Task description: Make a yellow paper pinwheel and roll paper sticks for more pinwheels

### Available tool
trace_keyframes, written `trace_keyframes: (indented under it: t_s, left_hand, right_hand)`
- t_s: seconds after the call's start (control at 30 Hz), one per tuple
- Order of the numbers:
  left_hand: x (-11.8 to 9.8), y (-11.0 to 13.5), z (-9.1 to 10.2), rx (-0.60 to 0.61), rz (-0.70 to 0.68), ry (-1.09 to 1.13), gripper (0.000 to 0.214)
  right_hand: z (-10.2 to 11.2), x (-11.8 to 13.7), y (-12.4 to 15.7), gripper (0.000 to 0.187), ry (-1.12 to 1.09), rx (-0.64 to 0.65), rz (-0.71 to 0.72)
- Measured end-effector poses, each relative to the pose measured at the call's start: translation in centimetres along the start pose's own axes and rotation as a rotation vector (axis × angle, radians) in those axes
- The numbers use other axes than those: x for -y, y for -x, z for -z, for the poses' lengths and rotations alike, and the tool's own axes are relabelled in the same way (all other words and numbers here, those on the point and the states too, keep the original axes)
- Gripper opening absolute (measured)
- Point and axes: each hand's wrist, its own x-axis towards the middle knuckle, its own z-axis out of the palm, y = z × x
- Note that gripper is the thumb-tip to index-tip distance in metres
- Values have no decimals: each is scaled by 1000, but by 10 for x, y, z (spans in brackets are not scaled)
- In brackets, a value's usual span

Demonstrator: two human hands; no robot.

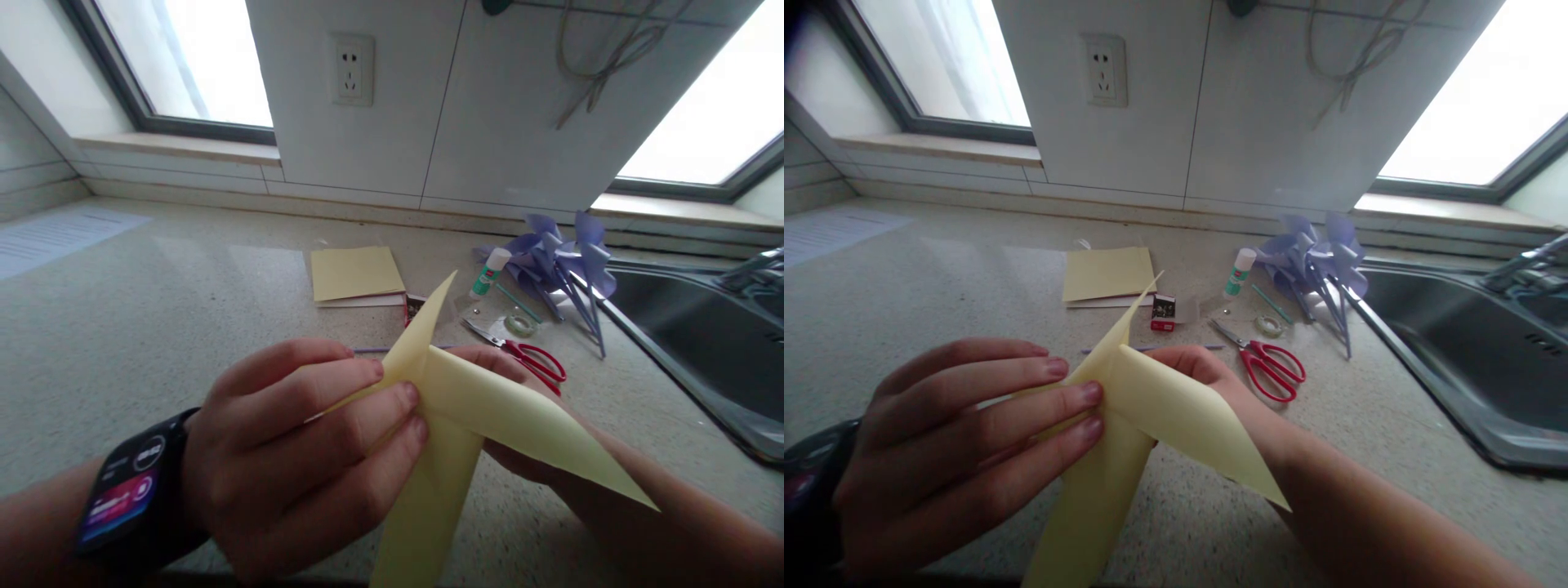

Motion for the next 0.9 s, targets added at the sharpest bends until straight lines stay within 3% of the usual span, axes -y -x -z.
trace_keyframes:
  t_s: [0.13, 0.27, 0.43, 0.57, 0.67, 0.8, 0.9]
  left_hand:
    - [-2, -1, 2, -38, 108, 34, 18]
    - [-4, -2, 6, -62, 158, 65, 22]
    - [-10, -1, 10, -50, 260, 119, 25]
    - [-11, 1, 11, -68, 264, 131, 27]
    - [-9, 2, 11, -81, 225, 121, 29]
    - [-8, 1, 10, -106, 198, 147, 28]
    - [-9, 2, 10, -108, 216, 193, 25]
  right_hand:
    - [-8, 8, 1, 52, -342, -26, -140]
    - [-13, 13, 6, 58, -349, 34, -122]
    - [-8, 20, 10, 52, -106, 99, 27]
    - [-6, 38, 8, 24, 356, 306, 134]
    - [-4, 45, 4, 14, 705, 176, 418]
    - [-3, 46, 4, 20, 913, -68, 857]
    - [-7, 46, 8, 24, 1026, -49, 1014]
